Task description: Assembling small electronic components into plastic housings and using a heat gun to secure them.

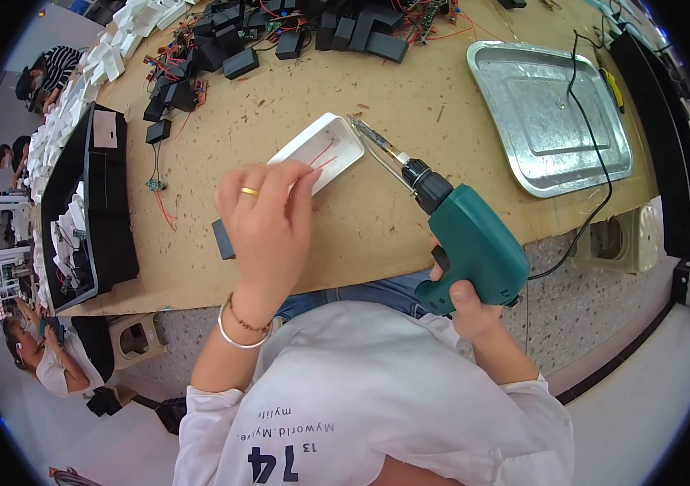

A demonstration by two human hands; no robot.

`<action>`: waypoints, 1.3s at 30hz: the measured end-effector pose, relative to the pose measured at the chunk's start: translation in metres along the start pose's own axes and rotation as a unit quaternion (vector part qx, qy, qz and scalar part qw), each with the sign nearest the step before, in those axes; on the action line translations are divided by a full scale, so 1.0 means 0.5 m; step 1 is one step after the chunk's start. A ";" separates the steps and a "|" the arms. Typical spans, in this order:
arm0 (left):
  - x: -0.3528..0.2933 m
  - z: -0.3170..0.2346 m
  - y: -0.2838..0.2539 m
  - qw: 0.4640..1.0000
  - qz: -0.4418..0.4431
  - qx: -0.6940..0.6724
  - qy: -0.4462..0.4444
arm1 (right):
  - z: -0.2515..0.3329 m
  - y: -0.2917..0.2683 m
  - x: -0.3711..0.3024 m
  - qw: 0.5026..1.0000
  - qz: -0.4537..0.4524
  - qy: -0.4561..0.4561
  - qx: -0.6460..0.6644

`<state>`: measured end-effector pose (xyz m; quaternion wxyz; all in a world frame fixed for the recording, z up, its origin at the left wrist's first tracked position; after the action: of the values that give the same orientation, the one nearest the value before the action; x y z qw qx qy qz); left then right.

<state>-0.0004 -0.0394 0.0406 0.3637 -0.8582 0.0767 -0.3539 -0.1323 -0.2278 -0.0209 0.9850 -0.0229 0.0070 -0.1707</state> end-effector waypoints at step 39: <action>0.030 -0.019 0.083 0.999 0.021 -0.033 0.003 | 0.013 -0.020 -0.015 0.999 -0.034 0.014 0.033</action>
<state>0.0098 -0.0806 0.0254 0.3426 -0.8668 0.1068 -0.3461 -0.1424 -0.2343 -0.0140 0.9788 0.0114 0.0141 -0.2042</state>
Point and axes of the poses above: each hand's wrist, its own x-axis towards the middle knuckle, its own y-axis out of the palm, z = x × y, the point moved 4 cm from there along x, towards the middle knuckle, and after that the axes turned 11 degrees about -x, right-handed, at the moved point
